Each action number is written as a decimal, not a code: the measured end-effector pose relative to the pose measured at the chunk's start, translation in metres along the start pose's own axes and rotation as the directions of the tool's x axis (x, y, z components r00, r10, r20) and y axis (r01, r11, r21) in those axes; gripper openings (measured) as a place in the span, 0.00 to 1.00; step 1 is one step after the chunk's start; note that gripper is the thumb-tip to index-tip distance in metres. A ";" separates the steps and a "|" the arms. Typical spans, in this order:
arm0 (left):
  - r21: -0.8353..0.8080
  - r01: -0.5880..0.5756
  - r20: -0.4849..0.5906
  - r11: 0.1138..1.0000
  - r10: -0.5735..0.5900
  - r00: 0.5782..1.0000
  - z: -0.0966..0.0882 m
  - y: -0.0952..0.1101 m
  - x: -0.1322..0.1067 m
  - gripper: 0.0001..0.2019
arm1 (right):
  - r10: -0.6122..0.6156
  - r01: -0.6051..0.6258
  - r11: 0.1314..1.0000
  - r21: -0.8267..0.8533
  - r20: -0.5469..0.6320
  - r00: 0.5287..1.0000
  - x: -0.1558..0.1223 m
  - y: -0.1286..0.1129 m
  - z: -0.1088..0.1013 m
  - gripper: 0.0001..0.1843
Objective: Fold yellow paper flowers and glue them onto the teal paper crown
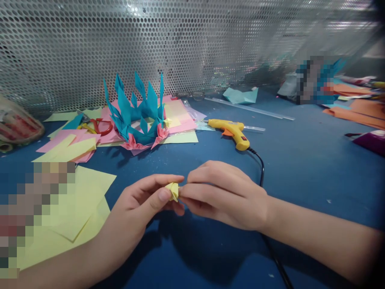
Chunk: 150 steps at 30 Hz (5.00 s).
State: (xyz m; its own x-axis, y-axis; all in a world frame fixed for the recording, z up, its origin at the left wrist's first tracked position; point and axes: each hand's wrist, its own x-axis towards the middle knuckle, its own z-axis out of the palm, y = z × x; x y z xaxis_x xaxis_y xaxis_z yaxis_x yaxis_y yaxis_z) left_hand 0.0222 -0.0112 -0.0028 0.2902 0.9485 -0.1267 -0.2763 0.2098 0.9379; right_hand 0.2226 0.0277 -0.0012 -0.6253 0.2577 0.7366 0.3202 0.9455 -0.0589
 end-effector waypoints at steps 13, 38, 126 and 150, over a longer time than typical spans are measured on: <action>0.132 0.038 -0.181 0.991 -0.013 0.983 -0.001 0.001 0.001 0.11 | 0.608 -0.586 0.654 -0.477 -0.128 0.783 -0.008 0.060 -0.035 0.21; 0.303 0.066 -0.135 0.951 -0.025 0.990 0.000 0.001 0.000 0.10 | 0.919 -0.903 0.367 0.224 0.064 0.390 -0.028 0.128 -0.056 0.07; 0.375 0.077 -0.124 0.924 -0.032 0.992 0.001 0.005 0.004 0.10 | -0.025 0.026 0.897 -0.441 0.008 1.000 -0.008 0.064 -0.043 0.02; 0.336 0.089 -0.135 0.938 -0.046 0.990 0.000 0.004 0.005 0.13 | -0.028 0.022 0.872 -0.489 -0.005 1.000 -0.007 0.062 -0.042 0.06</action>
State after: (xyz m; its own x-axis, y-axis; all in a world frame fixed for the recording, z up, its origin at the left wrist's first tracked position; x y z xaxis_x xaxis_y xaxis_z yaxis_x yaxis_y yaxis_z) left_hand 0.0225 -0.0055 -0.0001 0.1762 0.9612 -0.2121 0.0746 0.2018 0.9766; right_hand 0.2764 0.0764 0.0180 -0.6304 0.2297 0.7415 0.6134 0.7329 0.2944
